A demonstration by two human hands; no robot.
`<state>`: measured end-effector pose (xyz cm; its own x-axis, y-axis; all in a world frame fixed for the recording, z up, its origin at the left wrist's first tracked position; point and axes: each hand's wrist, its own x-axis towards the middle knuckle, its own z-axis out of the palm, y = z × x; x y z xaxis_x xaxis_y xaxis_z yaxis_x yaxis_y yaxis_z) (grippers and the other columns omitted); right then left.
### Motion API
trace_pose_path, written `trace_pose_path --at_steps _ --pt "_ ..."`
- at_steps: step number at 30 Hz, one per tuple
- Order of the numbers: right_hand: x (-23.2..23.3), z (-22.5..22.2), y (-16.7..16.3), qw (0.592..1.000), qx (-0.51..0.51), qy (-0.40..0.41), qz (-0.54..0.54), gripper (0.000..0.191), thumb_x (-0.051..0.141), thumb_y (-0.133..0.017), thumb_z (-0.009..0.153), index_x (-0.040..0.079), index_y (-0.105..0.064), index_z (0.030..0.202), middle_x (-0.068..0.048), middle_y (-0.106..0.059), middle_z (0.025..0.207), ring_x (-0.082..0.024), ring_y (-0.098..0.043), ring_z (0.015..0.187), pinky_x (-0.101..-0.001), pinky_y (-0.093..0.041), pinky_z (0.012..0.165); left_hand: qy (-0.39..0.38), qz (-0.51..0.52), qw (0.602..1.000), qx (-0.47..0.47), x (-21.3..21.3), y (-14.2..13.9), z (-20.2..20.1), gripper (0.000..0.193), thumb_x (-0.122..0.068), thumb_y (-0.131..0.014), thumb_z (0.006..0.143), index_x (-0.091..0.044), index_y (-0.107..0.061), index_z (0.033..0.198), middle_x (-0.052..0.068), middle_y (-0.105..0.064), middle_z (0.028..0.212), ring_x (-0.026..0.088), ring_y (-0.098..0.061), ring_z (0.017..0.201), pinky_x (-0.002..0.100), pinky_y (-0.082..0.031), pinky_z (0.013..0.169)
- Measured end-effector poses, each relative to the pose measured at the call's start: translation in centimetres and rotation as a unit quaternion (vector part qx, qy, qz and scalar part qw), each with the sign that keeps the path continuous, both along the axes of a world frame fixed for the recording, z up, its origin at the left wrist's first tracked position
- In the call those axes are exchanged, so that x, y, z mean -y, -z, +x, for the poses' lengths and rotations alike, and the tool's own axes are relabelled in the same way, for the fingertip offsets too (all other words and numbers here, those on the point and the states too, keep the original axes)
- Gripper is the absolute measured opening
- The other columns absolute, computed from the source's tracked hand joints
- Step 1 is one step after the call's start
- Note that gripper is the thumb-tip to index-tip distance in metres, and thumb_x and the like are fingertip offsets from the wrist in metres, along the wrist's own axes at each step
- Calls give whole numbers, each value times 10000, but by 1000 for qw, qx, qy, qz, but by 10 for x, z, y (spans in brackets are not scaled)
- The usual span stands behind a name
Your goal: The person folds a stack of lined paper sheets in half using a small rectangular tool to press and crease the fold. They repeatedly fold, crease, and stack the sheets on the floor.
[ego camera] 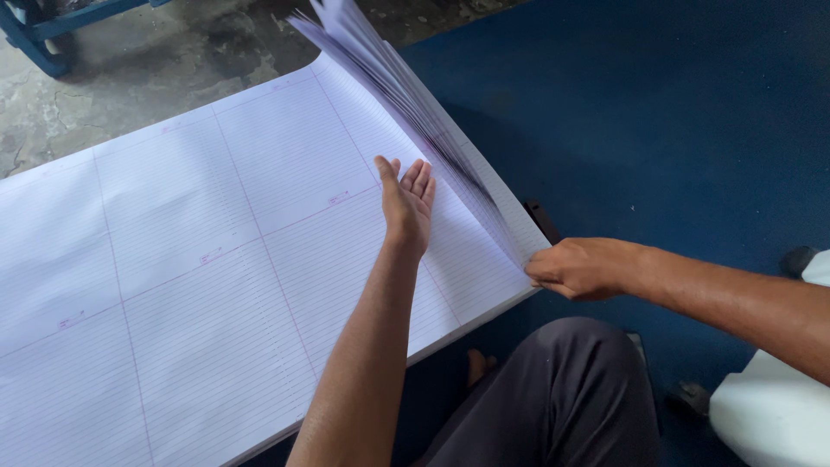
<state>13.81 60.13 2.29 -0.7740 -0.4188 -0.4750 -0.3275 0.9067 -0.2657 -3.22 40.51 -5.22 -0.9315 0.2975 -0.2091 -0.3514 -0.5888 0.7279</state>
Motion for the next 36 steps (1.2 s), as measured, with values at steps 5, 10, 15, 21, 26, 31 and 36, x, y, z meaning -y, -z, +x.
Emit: trace_pose_path --at_steps 5,10,15,21,26,31,36 --pt "3 -10 5 1000 12 9 15 177 228 -558 946 72 -635 909 -73 -667 897 -271 -698 836 -435 -548 779 13 -61 995 -74 -1 8 -16 966 -599 -439 956 40 -37 1559 371 -215 1569 421 -274 1503 458 -270 1236" --pt "5 -17 11 999 14 -3 29 174 223 -560 945 72 -640 918 -75 -669 907 -271 -697 836 -434 -550 778 10 -226 963 -144 -5 10 -20 1086 -576 -653 841 56 -143 1563 376 -330 1527 441 -364 1449 530 -367 1151" --pt "9 -20 13 999 18 5 39 191 240 -559 956 82 -658 913 -59 -688 889 -242 -712 826 -404 -565 792 -1 -209 965 -160 -6 9 -21 1119 -484 -771 809 63 -149 1561 368 -318 1532 435 -340 1466 530 -383 1155" --pt "9 -21 16 999 9 -16 44 204 238 -555 958 72 -672 940 -63 -689 897 -239 -713 823 -392 -576 783 -8 -213 964 -157 -6 12 -23 1045 -415 -772 827 56 -179 1548 342 -351 1532 406 -354 1469 509 -386 1161" --pt "8 -21 21 999 10 -1 40 228 260 -549 967 83 -692 977 -58 -715 907 -216 -729 838 -372 -581 816 -4 -218 965 -148 -6 13 -24 951 -348 -730 871 39 -190 1551 337 -346 1529 395 -362 1461 507 -396 1155" --pt "8 -20 20 1000 -10 -16 20 229 250 -557 962 64 -691 971 -69 -721 913 -233 -724 849 -388 -580 798 0 -226 961 -162 -6 15 -23 787 -245 -671 926 37 -265 1538 310 -431 1490 379 -445 1416 491 -419 1148" --pt "11 -20 18 999 2 0 36 230 263 -553 965 79 -690 971 -57 -727 896 -214 -732 838 -371 -583 811 13 -222 963 -154 -6 13 -21 638 -195 -623 962 54 -402 1507 282 -635 1370 349 -621 1311 466 -504 1102"
